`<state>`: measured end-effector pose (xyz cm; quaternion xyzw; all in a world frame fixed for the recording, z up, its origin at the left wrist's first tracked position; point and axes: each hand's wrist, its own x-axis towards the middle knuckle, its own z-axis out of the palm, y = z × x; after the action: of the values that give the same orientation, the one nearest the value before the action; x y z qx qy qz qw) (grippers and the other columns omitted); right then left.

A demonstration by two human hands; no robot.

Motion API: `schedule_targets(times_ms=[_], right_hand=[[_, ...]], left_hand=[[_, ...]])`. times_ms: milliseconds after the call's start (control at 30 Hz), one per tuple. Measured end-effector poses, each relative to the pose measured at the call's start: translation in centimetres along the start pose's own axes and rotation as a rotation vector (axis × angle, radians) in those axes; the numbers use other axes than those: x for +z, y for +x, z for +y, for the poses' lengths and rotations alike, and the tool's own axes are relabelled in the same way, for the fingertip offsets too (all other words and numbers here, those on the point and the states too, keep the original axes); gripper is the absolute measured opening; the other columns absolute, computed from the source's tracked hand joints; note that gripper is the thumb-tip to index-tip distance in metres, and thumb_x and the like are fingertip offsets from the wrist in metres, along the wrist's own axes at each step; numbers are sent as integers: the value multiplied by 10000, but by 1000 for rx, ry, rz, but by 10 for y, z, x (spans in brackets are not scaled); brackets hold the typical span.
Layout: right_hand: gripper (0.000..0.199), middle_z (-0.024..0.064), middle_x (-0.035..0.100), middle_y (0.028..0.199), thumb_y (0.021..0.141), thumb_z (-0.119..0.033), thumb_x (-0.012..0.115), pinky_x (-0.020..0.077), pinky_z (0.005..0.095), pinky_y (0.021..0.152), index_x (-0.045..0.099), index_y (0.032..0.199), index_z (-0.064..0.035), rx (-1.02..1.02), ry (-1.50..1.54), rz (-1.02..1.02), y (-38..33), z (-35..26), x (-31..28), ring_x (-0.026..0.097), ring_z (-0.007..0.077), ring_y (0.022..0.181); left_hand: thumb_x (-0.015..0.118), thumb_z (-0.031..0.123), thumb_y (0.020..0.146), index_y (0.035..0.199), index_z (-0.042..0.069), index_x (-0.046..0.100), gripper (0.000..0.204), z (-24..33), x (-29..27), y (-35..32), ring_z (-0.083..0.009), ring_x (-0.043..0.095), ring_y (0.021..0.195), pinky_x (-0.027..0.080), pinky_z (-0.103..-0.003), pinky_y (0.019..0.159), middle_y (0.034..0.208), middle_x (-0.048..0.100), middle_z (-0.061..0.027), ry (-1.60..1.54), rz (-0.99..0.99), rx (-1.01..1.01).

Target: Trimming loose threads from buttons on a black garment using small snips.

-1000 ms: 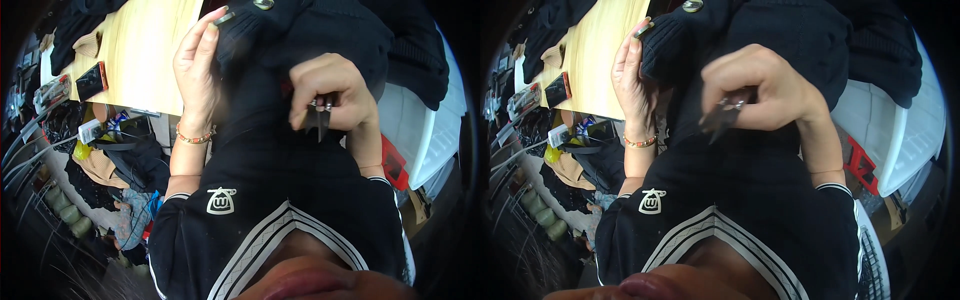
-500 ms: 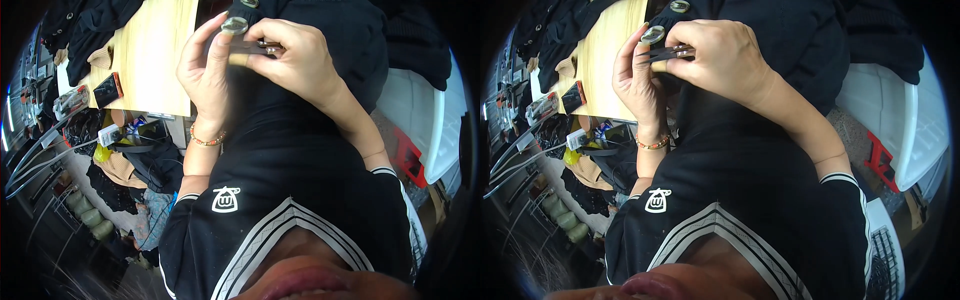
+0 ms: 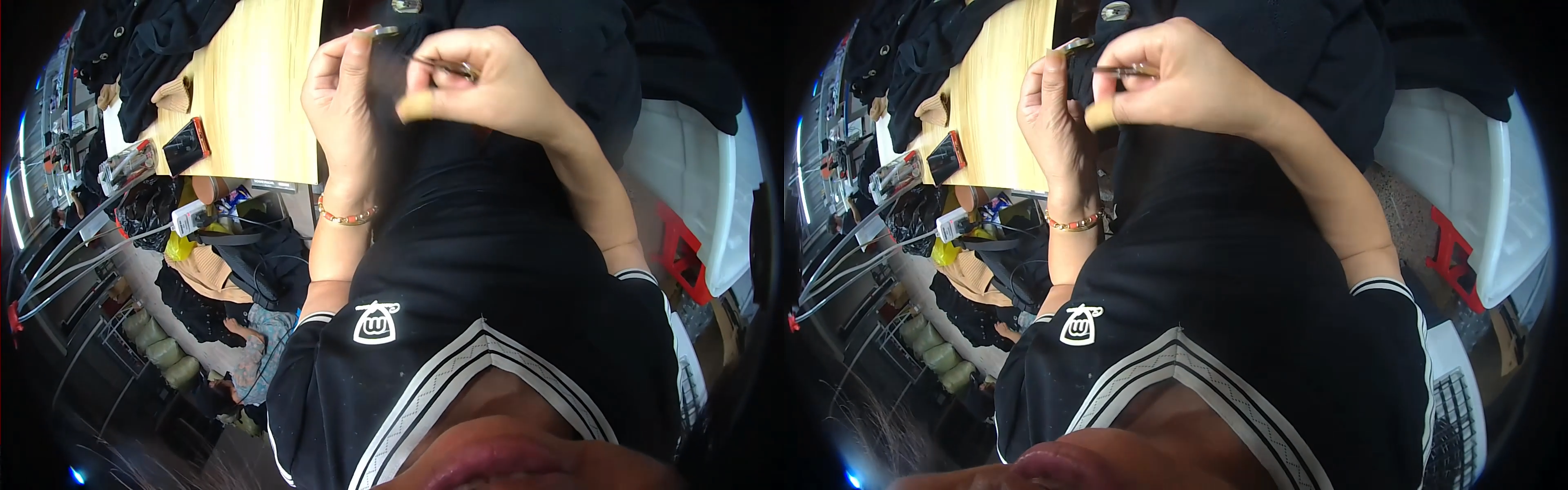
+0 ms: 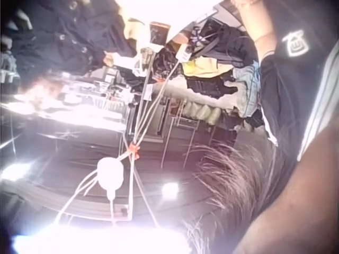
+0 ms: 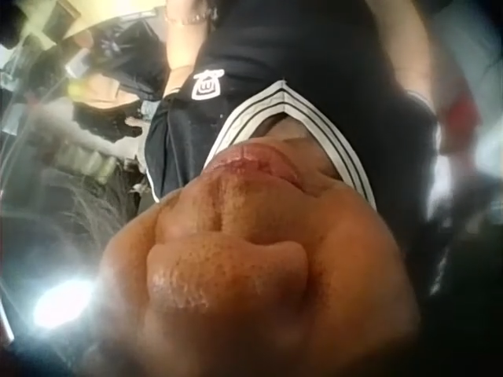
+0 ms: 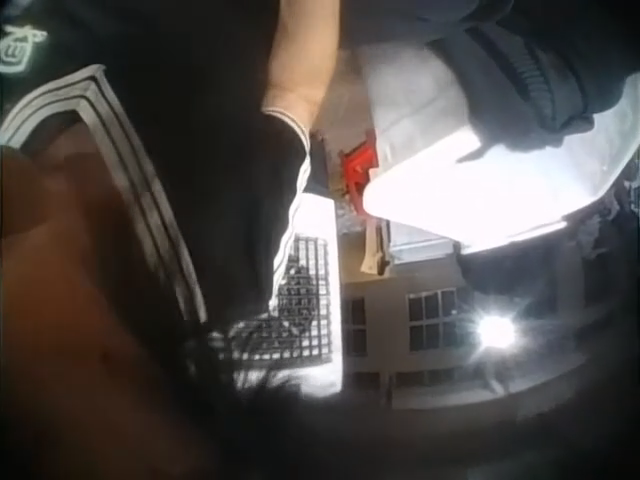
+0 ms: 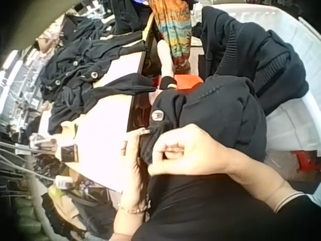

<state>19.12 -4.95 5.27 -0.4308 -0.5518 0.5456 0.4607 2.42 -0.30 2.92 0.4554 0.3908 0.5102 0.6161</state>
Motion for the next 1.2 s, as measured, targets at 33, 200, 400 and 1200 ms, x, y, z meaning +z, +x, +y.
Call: schedule_targets(times_ms=[33,200,400,1200], right_hand=[[130,-76,497,583,790,-90,801,307,209,508,685,788,-31,-83,-56,-90,-3,2,-3,389,8,532],[273,-21,562,680,763,-211,833,372,222,519,707,954,-62,-322,-388,173,-13,4,-16,485,62,578],[351,109,583,836,805,-133,781,494,341,649,667,1120,-28,-334,-792,273,-13,-27,-18,594,270,726],[211,101,583,780,819,-127,769,481,341,606,713,998,-30,-449,-851,337,-6,-16,-14,596,262,690]], left_hand=[[620,208,1005,1020,9,662,204,1,-1,0,-35,605,731,460,-152,598,900,677,-10,-42,-1,-35],[618,225,1006,1011,15,658,214,-3,-7,2,-38,610,747,476,-160,627,863,670,-11,-117,-29,-18],[631,207,999,1004,20,662,190,-4,-6,0,-42,609,728,468,-157,614,874,680,-14,-101,-46,-25],[701,102,942,994,12,667,109,-3,9,-4,-30,603,801,465,-167,726,897,689,-8,-4,-113,148]])
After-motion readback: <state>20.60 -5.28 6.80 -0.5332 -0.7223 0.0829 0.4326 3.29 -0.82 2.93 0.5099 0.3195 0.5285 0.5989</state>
